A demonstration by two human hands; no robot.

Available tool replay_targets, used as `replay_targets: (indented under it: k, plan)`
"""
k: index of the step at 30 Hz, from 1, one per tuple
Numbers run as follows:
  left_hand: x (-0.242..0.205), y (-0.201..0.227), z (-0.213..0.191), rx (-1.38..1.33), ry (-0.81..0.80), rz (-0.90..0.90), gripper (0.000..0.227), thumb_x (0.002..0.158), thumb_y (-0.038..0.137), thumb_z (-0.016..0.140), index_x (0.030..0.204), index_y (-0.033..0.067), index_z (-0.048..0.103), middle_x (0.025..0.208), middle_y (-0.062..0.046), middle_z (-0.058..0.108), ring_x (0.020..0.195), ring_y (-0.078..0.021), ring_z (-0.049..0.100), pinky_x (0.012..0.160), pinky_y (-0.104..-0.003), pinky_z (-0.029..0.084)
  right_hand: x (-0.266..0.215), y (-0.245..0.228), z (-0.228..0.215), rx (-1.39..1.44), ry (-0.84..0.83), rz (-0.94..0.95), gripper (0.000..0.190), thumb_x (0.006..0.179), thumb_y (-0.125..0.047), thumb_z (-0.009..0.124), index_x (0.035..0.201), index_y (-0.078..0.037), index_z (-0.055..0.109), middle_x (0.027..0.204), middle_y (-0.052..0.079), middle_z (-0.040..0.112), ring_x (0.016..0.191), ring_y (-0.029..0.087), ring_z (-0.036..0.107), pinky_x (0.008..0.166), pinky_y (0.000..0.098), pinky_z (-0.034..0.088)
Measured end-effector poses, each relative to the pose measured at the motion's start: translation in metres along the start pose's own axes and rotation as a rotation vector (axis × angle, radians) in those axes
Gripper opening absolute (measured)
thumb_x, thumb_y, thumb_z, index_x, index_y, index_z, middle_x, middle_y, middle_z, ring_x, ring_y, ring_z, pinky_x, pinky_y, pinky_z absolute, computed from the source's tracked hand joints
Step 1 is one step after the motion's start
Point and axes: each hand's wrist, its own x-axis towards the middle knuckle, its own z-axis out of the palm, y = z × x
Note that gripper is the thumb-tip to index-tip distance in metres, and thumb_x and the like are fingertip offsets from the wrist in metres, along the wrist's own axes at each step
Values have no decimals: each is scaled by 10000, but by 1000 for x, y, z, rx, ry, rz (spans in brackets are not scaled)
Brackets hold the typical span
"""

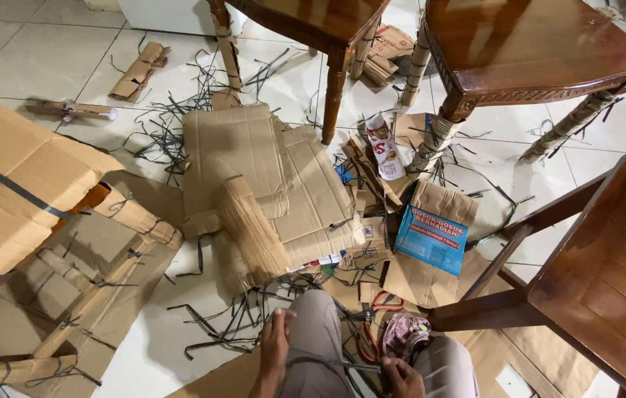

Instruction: Wrapping wooden chairs with cardboard and plastic straps for protection

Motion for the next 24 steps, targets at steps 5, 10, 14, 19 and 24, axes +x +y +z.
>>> replay_targets:
  k: [5, 10, 14, 19, 24]
  plan:
    - [-16, -8, 7, -59, -111, -151, 639, 1095, 490, 237, 1026, 26, 671, 705, -7, 307, 617, -144, 282, 591, -355, 244, -10, -10, 3, -43, 89, -63, 312, 917, -183, 729, 943, 111, 829, 758, 187, 730, 708, 244, 602, 695, 331, 483]
    - [-31, -14, 38, 136, -268, 188, 762, 1049, 491, 133, 914, 62, 748, 568, 38, 361, 485, -121, 300, 496, -333, 276, -30, -43, 27, -871, 158, -751, 457, 885, -444, 660, 1233, -156, 727, 1333, 98, 691, 1143, 280, 703, 959, 432, 579]
    - [-42, -19, 75, -11, -253, 66, 747, 1062, 459, 192, 800, 31, 746, 510, 10, 361, 472, -145, 301, 509, -342, 274, -63, -67, 62, -554, -156, -458, 429, 889, -251, 717, 1306, -148, 718, 1231, 97, 767, 1075, 206, 791, 909, 323, 626]
    - [-44, -5, 86, -176, -153, 24, 641, 1068, 419, 291, 803, -28, 666, 747, -96, 620, 634, -198, 487, 638, -336, 465, -64, -44, 75, -489, -367, -592, 317, 915, -281, 668, 1185, -137, 750, 1185, 77, 805, 1088, 209, 755, 934, 332, 544]
    - [-21, -13, 63, -159, -183, -18, 718, 1052, 523, 276, 787, 21, 715, 498, 23, 309, 397, -130, 211, 415, -348, 270, -59, -54, 68, -481, -201, -158, 327, 897, -336, 683, 931, -65, 863, 862, 64, 887, 801, 142, 801, 767, 281, 619]
